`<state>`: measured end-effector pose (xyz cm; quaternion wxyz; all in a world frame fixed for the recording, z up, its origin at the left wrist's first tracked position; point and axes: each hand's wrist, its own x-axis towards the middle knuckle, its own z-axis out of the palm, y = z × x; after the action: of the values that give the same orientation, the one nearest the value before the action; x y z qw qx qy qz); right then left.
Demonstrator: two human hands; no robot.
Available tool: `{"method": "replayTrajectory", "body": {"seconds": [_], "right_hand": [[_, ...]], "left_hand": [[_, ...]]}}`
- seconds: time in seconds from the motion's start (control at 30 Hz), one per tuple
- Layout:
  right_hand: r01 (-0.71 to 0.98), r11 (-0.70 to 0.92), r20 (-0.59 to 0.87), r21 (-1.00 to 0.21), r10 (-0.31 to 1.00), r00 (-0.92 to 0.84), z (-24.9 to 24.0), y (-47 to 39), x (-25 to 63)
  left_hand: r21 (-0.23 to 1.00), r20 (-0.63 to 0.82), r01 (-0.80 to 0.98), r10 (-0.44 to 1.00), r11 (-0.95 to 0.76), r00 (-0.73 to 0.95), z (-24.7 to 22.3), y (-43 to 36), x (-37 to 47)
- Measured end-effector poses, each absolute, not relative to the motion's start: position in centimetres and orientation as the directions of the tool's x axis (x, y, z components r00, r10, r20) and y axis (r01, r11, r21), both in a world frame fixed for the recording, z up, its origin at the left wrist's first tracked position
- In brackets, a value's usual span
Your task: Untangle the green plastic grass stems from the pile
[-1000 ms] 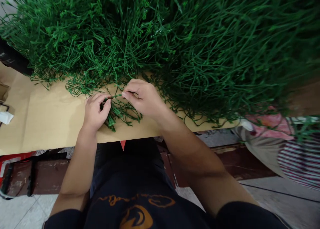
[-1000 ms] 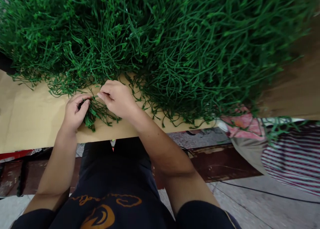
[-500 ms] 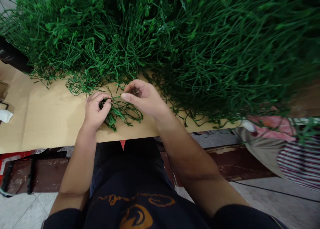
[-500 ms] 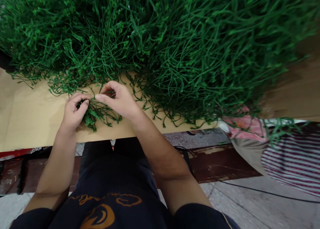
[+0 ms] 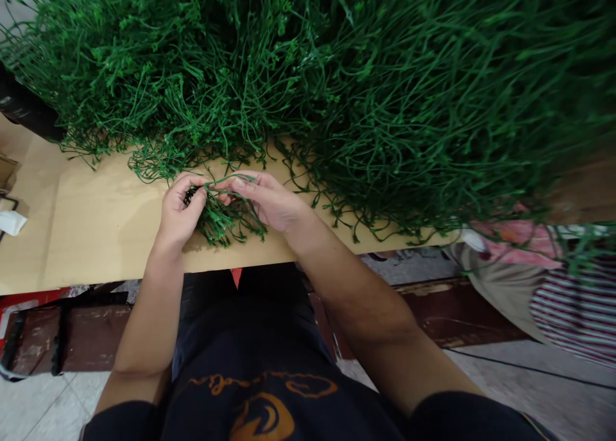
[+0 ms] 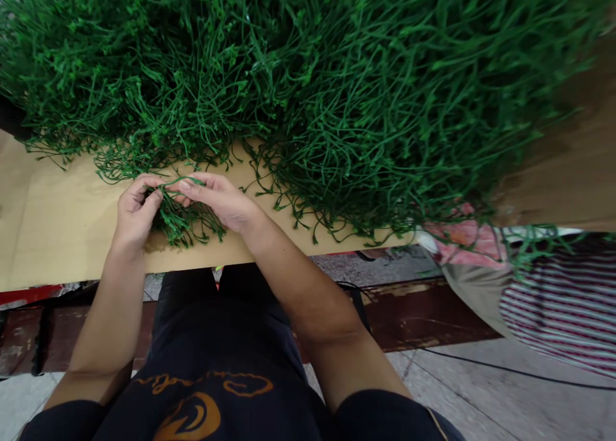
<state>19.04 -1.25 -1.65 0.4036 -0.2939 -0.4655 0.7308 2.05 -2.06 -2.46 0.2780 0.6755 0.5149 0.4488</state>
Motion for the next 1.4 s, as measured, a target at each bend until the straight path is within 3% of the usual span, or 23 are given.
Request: {"method": "replayTrajectory", "body": {"seconds": [0.13,0.23,0.43,0.77,1.03,1.4], "right_hand": [[-0.392,-0.237,0.041,-0.889,0.81,-0.585,-1.9,-1.3,19.0],[-0.372,-0.265,-0.007,-0.889,0.822,-0.569,-2.0,-1.3,18.7],[-0.251,-0.25,-0.095,-0.935,0.859,-0.503,-1.9,-1.4,17.9],[-0.117,-0.198,-0.144,-0.973,0.921,-0.362,-2.8,-0.7,17.6],[-0.249,-0.077,0.032,-0.965,0.912,-0.409,-3.0,-1.0,18.7],[-0.427,-0.205,-0.056,-0.881,0.94,-0.336,-3.0,-1.1,19.5]], "left_hand": [[0.87,0.355,0.348,0.933,-0.35,0.053,-2.8,-2.0,2.0],[0.855,0.399,0.334,0.914,-0.398,0.067,-3.1,-1.8,2.1],[0.739,0.454,0.479,0.875,-0.475,0.167,-3.3,-1.7,2.1],[0.646,0.395,0.645,0.902,-0.408,0.175,-2.5,-2.4,2.5],[0.588,0.312,0.749,0.94,-0.306,0.14,-2.6,-2.3,2.8],[0.523,0.242,0.813,0.959,-0.258,0.148,-2.2,-2.6,3.3]]}}
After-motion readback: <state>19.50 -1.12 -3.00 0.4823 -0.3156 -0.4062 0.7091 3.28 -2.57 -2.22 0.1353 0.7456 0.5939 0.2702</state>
